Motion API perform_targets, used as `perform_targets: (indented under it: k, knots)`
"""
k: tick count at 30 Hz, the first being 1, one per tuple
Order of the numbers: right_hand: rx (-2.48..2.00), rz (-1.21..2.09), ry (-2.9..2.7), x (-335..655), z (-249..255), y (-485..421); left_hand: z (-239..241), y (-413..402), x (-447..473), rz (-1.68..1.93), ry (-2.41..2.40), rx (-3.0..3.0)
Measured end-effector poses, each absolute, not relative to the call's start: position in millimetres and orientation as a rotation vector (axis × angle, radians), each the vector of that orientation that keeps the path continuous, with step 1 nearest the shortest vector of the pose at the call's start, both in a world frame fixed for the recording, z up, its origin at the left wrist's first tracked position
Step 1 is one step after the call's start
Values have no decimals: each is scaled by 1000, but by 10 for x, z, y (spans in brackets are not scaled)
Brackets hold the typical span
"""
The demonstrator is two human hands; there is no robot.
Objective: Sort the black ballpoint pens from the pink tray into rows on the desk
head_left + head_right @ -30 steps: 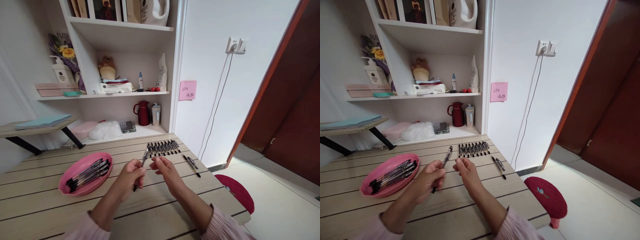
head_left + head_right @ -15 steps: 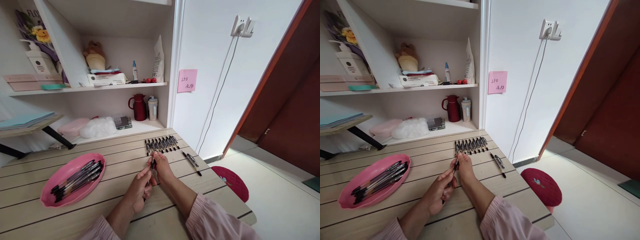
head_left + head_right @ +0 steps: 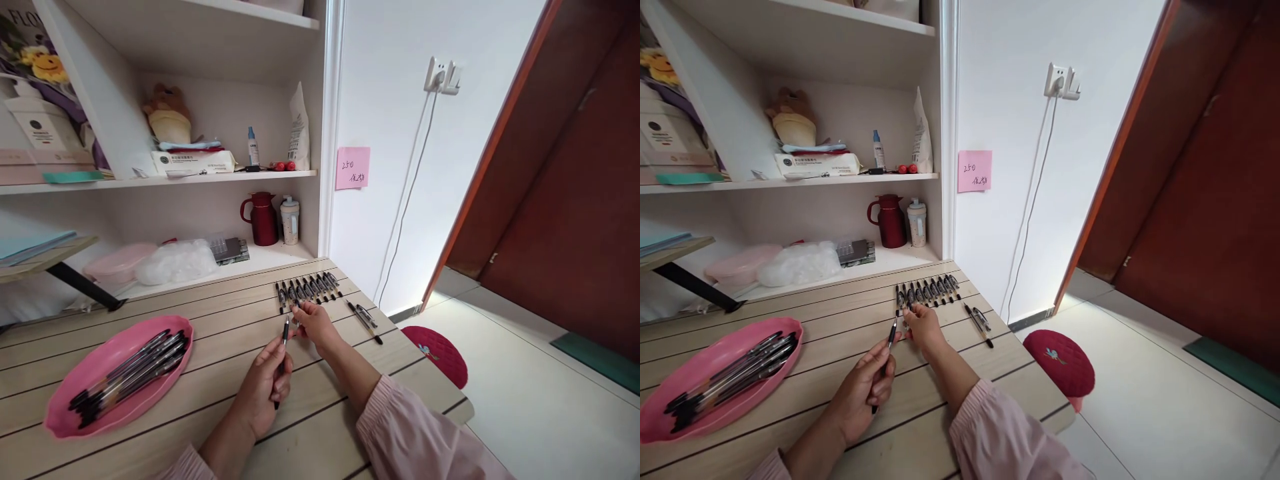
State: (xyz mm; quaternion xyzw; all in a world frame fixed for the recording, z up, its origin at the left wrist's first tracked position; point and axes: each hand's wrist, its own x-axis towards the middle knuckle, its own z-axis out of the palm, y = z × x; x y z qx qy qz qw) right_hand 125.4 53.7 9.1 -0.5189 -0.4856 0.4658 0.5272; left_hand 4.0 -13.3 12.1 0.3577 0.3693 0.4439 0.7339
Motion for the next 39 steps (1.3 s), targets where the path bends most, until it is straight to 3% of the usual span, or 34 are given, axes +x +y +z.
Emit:
perform_targets:
  k: [15, 39]
  knots:
    - [-2143, 214, -1621, 2386, 173, 309, 124, -130, 29, 926, 818, 781]
    - [-2271, -10, -1910, 2345, 102, 287, 87, -115, 15, 904, 810, 859]
